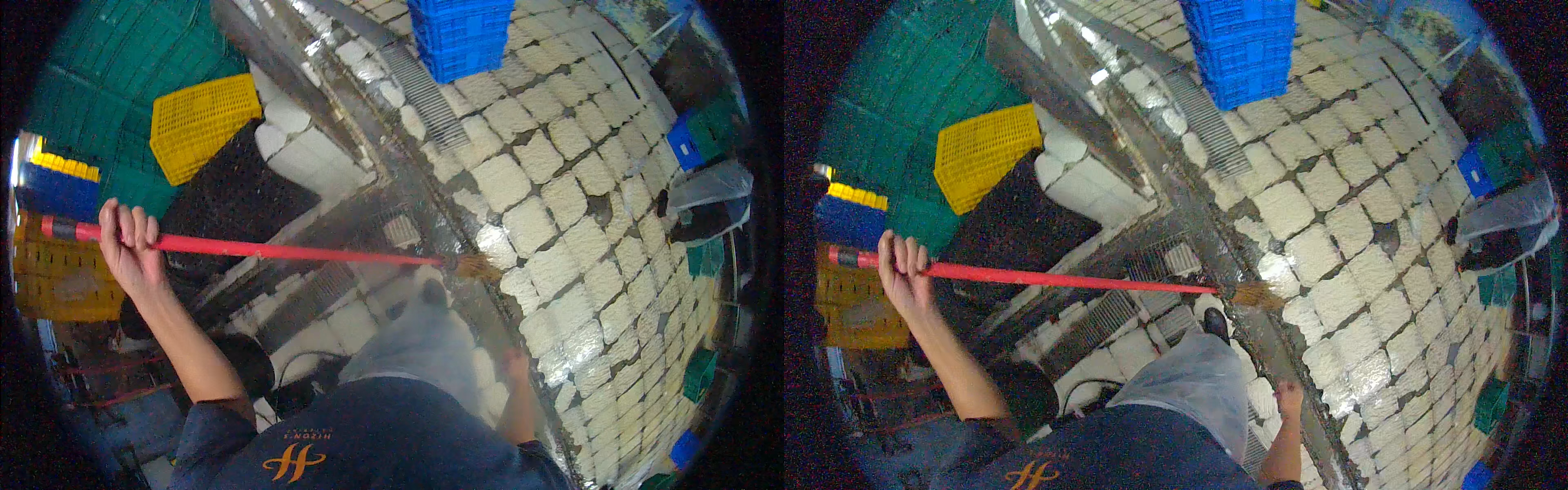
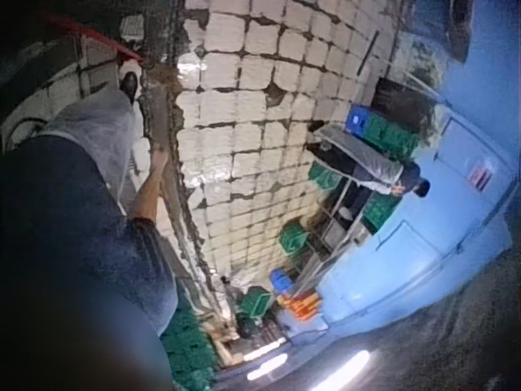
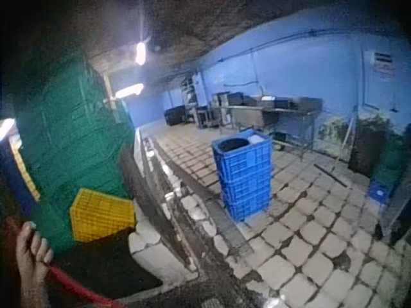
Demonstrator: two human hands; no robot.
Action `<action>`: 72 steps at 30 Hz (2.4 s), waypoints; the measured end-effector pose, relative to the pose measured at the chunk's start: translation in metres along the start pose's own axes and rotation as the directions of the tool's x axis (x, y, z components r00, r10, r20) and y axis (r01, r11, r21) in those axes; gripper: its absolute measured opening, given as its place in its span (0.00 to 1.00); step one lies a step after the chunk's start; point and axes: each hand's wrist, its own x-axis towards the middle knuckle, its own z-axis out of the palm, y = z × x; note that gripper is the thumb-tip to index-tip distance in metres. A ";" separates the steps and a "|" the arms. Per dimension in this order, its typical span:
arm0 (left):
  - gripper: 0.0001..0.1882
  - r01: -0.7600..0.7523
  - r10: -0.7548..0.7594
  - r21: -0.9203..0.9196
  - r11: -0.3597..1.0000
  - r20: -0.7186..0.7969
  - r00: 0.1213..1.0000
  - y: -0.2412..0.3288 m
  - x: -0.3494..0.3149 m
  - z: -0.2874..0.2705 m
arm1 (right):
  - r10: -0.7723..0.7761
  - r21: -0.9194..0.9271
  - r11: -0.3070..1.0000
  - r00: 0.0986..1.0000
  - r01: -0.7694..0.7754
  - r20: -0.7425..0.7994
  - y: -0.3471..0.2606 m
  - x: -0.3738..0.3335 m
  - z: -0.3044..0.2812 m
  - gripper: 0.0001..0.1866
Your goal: The person sweeps a tiled floor with a red-handled broom, moving debris toward a drain. They briefly lift a dark mat to sweep underneath, then continue sweeping along the floor and near stacked crates.
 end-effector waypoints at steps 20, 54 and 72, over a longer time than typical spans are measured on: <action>0.13 -0.417 0.426 -0.105 0.903 0.084 0.901 0.102 0.003 0.034 | -0.806 -0.201 -0.002 0.118 0.980 0.581 -0.406 -0.048 0.188 0.44; 0.09 -0.034 0.459 0.613 0.789 -0.552 0.696 -0.267 0.077 0.213 | -0.051 0.325 -0.386 -0.372 0.863 0.927 -0.778 0.182 0.472 0.09; 0.07 0.155 0.372 0.564 0.811 -0.702 0.607 -0.167 -0.058 0.577 | 0.486 0.678 -0.212 -0.526 0.704 0.698 -0.601 0.130 0.103 0.19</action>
